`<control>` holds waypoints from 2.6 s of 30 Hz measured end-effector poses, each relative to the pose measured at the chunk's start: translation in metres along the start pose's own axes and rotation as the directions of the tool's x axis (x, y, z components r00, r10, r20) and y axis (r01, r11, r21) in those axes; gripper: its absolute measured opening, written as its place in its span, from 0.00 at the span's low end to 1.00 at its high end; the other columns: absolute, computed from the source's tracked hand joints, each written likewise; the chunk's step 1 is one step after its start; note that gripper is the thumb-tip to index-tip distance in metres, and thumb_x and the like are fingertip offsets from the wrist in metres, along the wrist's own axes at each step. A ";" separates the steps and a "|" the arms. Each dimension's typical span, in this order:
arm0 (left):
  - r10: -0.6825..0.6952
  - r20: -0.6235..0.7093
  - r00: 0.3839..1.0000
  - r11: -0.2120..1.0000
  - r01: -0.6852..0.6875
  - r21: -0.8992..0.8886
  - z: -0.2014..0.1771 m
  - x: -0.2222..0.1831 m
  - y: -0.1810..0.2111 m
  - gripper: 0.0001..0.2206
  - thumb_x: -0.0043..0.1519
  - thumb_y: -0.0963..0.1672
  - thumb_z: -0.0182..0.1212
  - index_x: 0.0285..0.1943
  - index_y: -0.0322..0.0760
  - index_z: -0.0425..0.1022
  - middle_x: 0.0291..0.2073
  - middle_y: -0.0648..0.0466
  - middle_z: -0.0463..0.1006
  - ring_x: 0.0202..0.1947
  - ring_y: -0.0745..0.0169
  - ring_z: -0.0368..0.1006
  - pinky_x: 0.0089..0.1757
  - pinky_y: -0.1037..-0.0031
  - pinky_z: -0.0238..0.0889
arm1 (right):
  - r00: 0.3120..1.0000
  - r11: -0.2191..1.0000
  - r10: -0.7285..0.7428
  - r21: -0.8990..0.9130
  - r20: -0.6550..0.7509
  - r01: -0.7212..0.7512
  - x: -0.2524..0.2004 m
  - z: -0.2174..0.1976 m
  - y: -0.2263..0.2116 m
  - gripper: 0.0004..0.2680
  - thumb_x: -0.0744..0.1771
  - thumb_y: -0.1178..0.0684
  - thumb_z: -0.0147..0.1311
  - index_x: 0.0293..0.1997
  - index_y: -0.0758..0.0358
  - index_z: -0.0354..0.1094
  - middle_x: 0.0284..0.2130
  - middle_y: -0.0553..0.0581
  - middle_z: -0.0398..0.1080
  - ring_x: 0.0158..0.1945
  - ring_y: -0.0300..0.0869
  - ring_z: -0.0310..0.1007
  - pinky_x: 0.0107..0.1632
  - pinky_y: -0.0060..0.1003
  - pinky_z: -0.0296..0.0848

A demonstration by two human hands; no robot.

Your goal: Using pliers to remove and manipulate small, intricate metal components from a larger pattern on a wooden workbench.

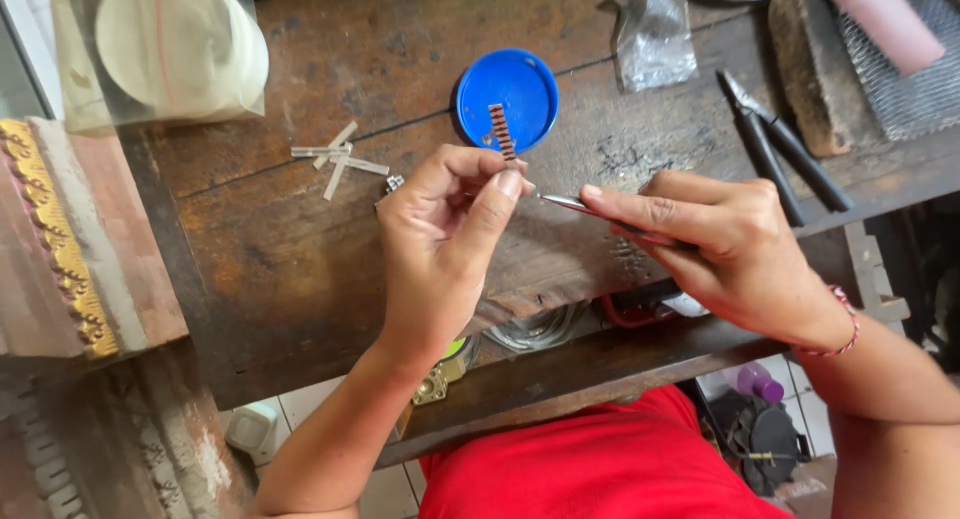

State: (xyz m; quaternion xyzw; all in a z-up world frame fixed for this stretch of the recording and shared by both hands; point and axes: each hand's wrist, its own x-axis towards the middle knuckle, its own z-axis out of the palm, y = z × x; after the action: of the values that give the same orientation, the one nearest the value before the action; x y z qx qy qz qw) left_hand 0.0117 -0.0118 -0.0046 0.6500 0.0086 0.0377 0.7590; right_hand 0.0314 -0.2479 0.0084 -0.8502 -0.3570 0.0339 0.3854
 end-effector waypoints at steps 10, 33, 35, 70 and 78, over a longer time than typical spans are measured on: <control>-0.097 0.015 0.995 0.989 0.098 -0.110 0.029 0.005 -0.013 0.04 0.64 0.41 0.63 0.44 0.34 0.79 0.36 0.49 0.84 0.39 0.68 0.80 0.45 0.80 0.76 | 0.977 0.996 0.089 0.019 -0.194 -0.087 -0.010 0.003 0.006 0.14 0.71 0.62 0.54 0.66 0.60 0.67 0.25 0.51 0.56 0.26 0.37 0.53 0.32 0.31 0.55; 0.240 0.067 0.969 0.942 -0.249 0.223 0.029 0.003 -0.004 0.04 0.63 0.36 0.60 0.36 0.34 0.73 0.30 0.52 0.75 0.29 0.68 0.66 0.36 0.77 0.64 | 0.997 1.000 0.018 -0.022 -0.078 -0.020 -0.013 -0.003 0.011 0.15 0.71 0.61 0.50 0.66 0.57 0.67 0.27 0.52 0.62 0.26 0.42 0.61 0.31 0.34 0.60; 0.246 0.066 0.967 0.939 -0.254 0.232 0.029 0.003 -0.004 0.04 0.62 0.36 0.60 0.35 0.35 0.72 0.29 0.53 0.74 0.29 0.68 0.65 0.36 0.77 0.63 | 0.997 1.000 0.020 -0.004 -0.072 -0.020 -0.011 -0.004 0.010 0.14 0.71 0.61 0.51 0.66 0.57 0.67 0.27 0.52 0.63 0.26 0.42 0.62 0.31 0.34 0.61; 0.040 0.095 0.995 0.965 -0.063 0.254 0.024 0.002 -0.007 0.03 0.64 0.40 0.61 0.36 0.36 0.76 0.27 0.60 0.74 0.28 0.76 0.65 0.36 0.81 0.64 | 0.999 0.987 0.007 -0.162 -0.036 -0.012 -0.017 -0.004 0.020 0.19 0.70 0.65 0.51 0.68 0.50 0.67 0.30 0.52 0.62 0.26 0.44 0.62 0.29 0.37 0.60; -0.065 0.054 0.996 0.995 0.060 0.086 0.024 0.003 -0.014 0.01 0.63 0.39 0.63 0.40 0.33 0.76 0.31 0.56 0.78 0.33 0.75 0.72 0.36 0.84 0.69 | 0.997 0.975 0.039 -0.217 -0.065 -0.052 -0.018 0.002 0.018 0.18 0.71 0.63 0.51 0.69 0.49 0.66 0.29 0.51 0.59 0.25 0.43 0.59 0.28 0.38 0.59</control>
State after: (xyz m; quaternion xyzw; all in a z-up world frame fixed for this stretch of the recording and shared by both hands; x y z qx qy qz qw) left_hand 0.0167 -0.0370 -0.0142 0.6815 0.0088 -0.0051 0.7318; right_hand 0.0275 -0.2666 -0.0086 -0.8960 -0.3270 -0.0224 0.2995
